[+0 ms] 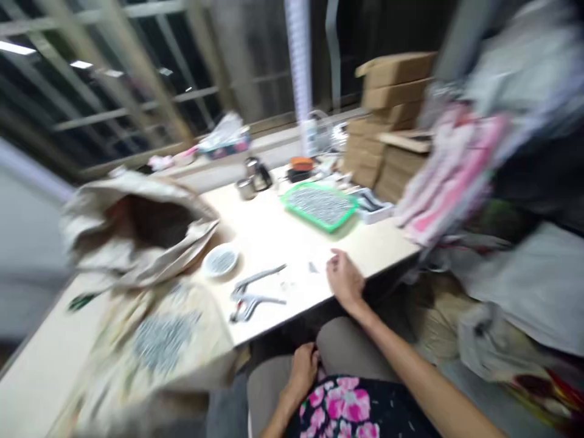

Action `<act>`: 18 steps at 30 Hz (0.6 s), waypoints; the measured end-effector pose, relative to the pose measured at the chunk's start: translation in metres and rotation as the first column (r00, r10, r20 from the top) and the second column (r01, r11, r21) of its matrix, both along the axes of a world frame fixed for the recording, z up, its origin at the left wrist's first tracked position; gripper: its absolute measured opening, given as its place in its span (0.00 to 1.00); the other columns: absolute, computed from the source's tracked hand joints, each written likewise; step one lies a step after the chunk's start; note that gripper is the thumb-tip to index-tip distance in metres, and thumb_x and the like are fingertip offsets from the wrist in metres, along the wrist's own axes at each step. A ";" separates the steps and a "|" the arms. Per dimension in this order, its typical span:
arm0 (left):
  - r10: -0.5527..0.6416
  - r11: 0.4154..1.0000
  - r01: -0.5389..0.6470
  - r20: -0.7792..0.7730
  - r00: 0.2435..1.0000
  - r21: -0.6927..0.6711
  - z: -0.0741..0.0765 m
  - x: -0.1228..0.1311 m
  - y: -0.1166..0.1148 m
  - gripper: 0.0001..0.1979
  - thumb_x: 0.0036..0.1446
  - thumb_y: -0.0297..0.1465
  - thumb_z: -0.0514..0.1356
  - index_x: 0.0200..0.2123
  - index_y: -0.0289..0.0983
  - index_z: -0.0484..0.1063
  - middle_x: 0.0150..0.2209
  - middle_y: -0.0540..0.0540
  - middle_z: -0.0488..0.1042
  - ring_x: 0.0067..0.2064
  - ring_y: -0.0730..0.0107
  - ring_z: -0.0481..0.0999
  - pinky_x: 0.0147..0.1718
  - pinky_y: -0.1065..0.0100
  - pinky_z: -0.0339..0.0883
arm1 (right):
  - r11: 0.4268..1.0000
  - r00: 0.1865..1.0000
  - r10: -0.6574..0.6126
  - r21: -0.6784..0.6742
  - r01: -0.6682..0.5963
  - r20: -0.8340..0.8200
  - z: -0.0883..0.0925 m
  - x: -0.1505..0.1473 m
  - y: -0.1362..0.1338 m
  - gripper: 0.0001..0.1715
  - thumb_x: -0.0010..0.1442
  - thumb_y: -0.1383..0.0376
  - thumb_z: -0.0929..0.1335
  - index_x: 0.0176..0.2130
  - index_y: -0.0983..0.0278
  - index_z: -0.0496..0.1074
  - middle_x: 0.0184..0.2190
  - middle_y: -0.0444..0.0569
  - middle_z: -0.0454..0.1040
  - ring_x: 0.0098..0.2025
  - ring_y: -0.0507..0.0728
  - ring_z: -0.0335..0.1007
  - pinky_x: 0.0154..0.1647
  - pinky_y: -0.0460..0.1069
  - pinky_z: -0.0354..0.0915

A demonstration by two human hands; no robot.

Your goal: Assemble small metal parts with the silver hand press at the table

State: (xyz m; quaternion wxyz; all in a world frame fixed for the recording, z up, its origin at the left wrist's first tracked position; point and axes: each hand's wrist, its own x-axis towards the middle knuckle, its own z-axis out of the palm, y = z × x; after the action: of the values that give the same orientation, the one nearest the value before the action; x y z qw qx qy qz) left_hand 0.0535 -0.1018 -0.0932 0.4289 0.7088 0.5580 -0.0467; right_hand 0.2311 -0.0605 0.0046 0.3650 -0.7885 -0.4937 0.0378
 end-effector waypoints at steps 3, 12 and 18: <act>0.101 0.995 -0.102 0.234 0.967 -0.008 0.027 -0.040 -0.031 0.14 0.63 0.33 0.56 0.48 0.39 0.78 0.49 0.43 0.78 0.53 0.58 0.75 0.53 0.64 0.65 | 0.996 0.995 0.078 0.057 -0.075 -0.062 -0.049 -0.003 0.051 0.21 0.63 0.62 0.63 0.54 0.65 0.65 0.41 0.51 0.74 0.37 0.56 0.71 0.42 0.53 0.66; 0.240 0.711 -0.413 0.356 0.903 0.569 0.128 -0.124 0.003 0.13 0.66 0.33 0.54 0.44 0.38 0.78 0.39 0.43 0.78 0.43 0.63 0.75 0.44 0.64 0.68 | 0.996 0.993 0.058 0.059 -0.064 0.099 -0.061 0.008 0.035 0.19 0.58 0.59 0.63 0.48 0.63 0.69 0.44 0.55 0.73 0.43 0.60 0.68 0.44 0.55 0.62; 0.463 0.658 -0.346 0.004 0.886 0.669 0.098 -0.147 0.050 0.12 0.65 0.35 0.56 0.43 0.37 0.77 0.39 0.42 0.75 0.47 0.59 0.72 0.42 0.63 0.66 | 0.950 0.960 0.230 0.179 -0.257 0.161 -0.049 -0.013 0.030 0.16 0.62 0.60 0.62 0.46 0.65 0.69 0.43 0.57 0.72 0.42 0.61 0.67 0.44 0.56 0.63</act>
State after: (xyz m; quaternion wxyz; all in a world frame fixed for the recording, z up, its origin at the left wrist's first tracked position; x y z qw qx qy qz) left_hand -0.0940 -0.0523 0.0046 0.1056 0.6636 0.7162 0.1883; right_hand 0.2185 -0.0309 -0.0442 0.3991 -0.6819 -0.6126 -0.0212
